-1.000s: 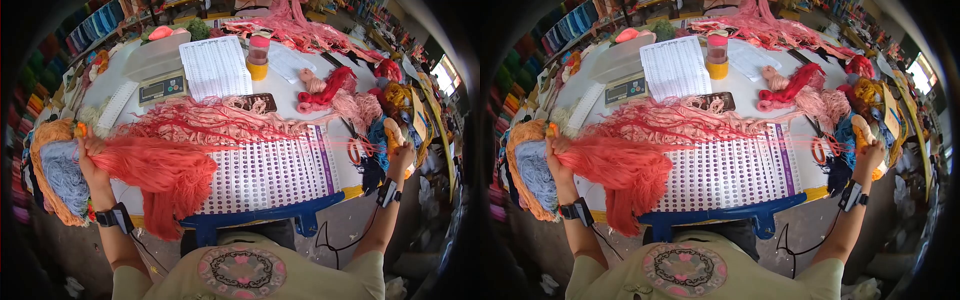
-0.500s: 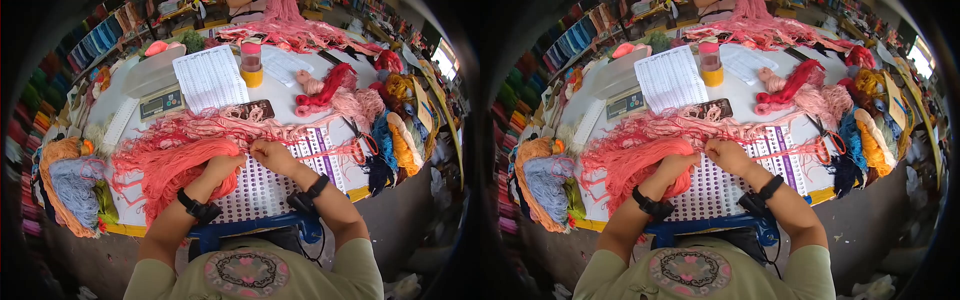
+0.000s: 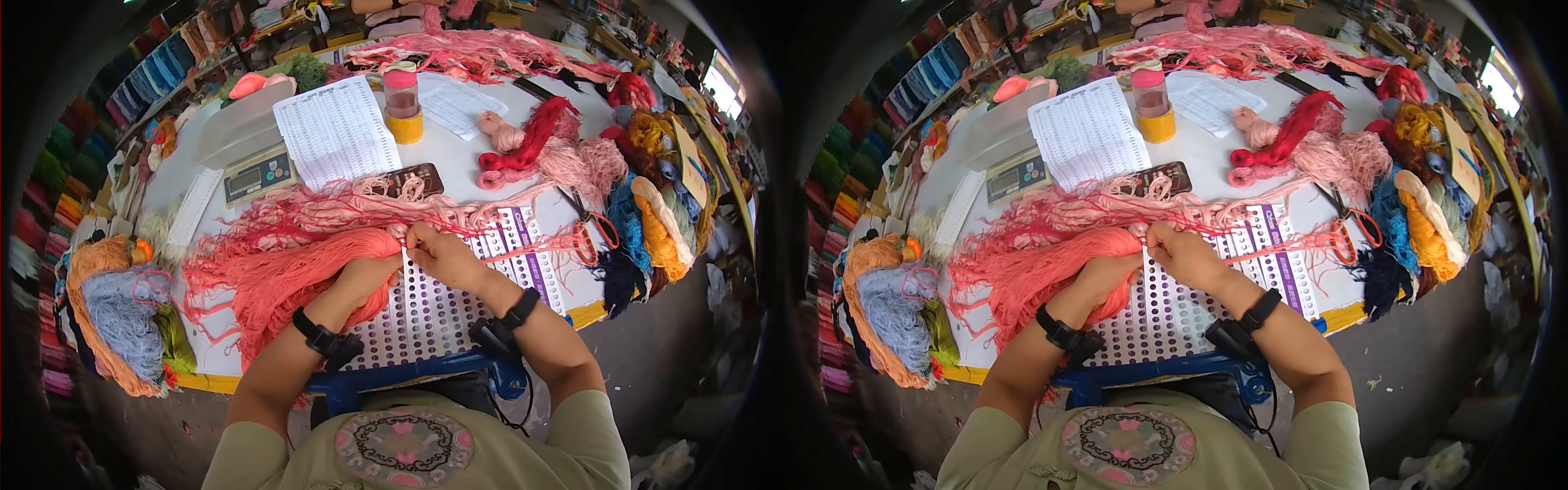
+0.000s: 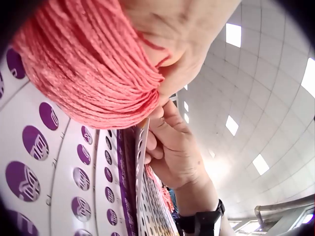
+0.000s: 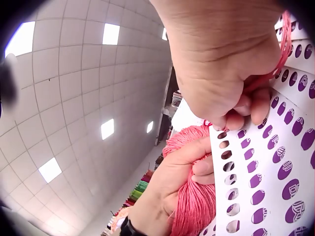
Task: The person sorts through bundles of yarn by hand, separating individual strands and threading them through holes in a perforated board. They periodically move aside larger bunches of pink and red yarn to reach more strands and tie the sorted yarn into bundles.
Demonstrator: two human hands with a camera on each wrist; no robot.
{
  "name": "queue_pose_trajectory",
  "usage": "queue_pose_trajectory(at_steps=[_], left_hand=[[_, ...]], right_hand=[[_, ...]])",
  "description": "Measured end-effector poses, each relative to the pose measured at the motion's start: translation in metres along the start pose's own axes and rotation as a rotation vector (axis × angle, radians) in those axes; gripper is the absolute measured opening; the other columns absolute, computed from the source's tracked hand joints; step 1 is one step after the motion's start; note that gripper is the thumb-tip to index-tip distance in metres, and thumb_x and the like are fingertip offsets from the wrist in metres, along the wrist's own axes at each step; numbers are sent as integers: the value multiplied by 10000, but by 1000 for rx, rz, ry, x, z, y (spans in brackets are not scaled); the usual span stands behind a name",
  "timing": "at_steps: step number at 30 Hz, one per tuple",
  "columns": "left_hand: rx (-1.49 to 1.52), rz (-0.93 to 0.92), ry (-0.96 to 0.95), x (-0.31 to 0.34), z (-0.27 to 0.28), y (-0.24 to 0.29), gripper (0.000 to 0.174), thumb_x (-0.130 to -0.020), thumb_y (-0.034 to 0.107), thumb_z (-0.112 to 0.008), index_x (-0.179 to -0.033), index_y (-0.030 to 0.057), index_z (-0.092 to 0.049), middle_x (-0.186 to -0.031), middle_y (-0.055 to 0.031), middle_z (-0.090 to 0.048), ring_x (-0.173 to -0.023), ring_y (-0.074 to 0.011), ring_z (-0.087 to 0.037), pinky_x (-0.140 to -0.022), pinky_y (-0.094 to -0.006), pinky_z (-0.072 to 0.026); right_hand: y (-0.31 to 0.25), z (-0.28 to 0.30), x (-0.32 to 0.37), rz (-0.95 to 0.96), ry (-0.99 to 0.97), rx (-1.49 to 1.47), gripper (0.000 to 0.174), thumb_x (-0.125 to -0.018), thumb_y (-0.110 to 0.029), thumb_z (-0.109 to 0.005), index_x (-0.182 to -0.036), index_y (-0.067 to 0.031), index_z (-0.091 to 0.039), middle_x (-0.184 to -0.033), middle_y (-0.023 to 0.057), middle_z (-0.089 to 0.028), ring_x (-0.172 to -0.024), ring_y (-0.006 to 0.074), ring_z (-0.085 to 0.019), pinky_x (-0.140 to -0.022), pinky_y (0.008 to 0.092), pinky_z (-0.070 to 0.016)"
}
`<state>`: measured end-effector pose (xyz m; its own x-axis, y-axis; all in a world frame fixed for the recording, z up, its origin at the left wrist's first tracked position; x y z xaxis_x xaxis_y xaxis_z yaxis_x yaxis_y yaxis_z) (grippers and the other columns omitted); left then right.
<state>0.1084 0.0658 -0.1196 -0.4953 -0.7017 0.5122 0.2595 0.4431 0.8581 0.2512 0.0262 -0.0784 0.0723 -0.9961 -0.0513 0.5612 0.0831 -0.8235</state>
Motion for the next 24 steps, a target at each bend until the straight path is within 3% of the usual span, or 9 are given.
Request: queue_pose_trajectory(at_steps=[2, 6, 9, 11, 15, 17, 22, 23, 24], left_hand=[[-173, 27, -48, -3, -1, 0, 194, -909, 180, -579, -907, -4, -644, -733, -47, -595, -603, -121, -532, -570, -240, -413], [-256, -174, -26, -1, 12, -2, 190, -918, 177, -559, -966, 7, -629, -759, -34, -596, -589, -114, -511, -567, -222, -404], [209, -224, -41, 12, 24, 9, 168, -892, 154, -561, -960, 9, -611, -790, -60, -613, -602, -109, -514, -550, -238, -417], [537, -111, -281, 24, 13, 15, 192, -888, 136, -562, -1036, 22, -606, -769, -32, -589, -545, -110, -456, -520, -221, -385], [560, -42, -414, 37, -10, 28, 167, -887, 102, -539, -1011, 9, -600, -861, -85, -628, -571, -102, -501, -506, -222, -410], [56, 22, -226, 24, -13, 16, 219, -905, 162, -538, -1053, 12, -597, -888, -109, -637, -562, -109, -505, -508, -223, -419], [-523, -215, -28, -2, 4, -8, 298, -908, 291, -575, -996, 11, -631, -833, -57, -634, -602, -117, -528, -575, -228, -435], [-831, -308, 148, 0, 18, -4, 306, -911, 309, -578, -970, 12, -629, -811, -40, -625, -610, -116, -533, -594, -226, -443], [-568, -147, 92, 2, 30, -4, 289, -910, 309, -569, -932, 25, -623, -765, -25, -609, -601, -109, -517, -577, -235, -429]], right_hand=[[1, -2, 0, 46, 25, 13, 97, -892, -103, -591, -921, -79, -501, -689, 75, -583, -602, 186, -568, -583, 313, -449], [12, -6, -2, -13, 11, 54, 104, -893, -117, -600, -924, -70, -513, -677, 56, -574, -596, 155, -555, -569, 299, -440], [22, -7, -3, -30, -12, -57, 117, -888, -121, -615, -926, -57, -525, -689, 39, -587, -610, 109, -556, -564, 272, -434], [23, -8, -4, -62, -61, -98, 124, -882, -117, -627, -932, -49, -537, -695, 18, -586, -609, 69, -538, -550, 248, -426], [17, -9, -4, -112, -76, -55, 136, -880, -113, -634, -968, -41, -558, -699, 5, -580, -589, 65, -521, -531, 239, -420], [17, -16, -6, -88, -82, -630, 198, -871, -143, -662, -1002, -23, -574, -700, -12, -573, -603, 66, -521, -531, 229, -416], [20, -16, -14, -168, -229, -667, 257, -817, -156, -735, -979, -24, -585, -758, 4, -579, -700, 85, -542, -614, 233, -447], [27, -16, -15, -73, -205, -411, 241, -809, -147, -742, -951, -31, -586, -770, 5, -581, -706, 94, -543, -630, 244, -453], [22, -14, -15, 21, -183, -156, 227, -800, -137, -749, -924, -39, -587, -781, 6, -582, -712, 103, -544, -645, 255, -459]])
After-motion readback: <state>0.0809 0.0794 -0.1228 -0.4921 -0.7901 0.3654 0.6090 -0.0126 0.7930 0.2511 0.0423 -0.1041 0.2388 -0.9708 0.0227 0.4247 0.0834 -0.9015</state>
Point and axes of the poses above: each hand's wrist, its own x-axis away from the middle knuckle, its own z-axis out of the back of the hand, y = z × x, the point moved 6 cm from there along -x, towards the middle knuckle
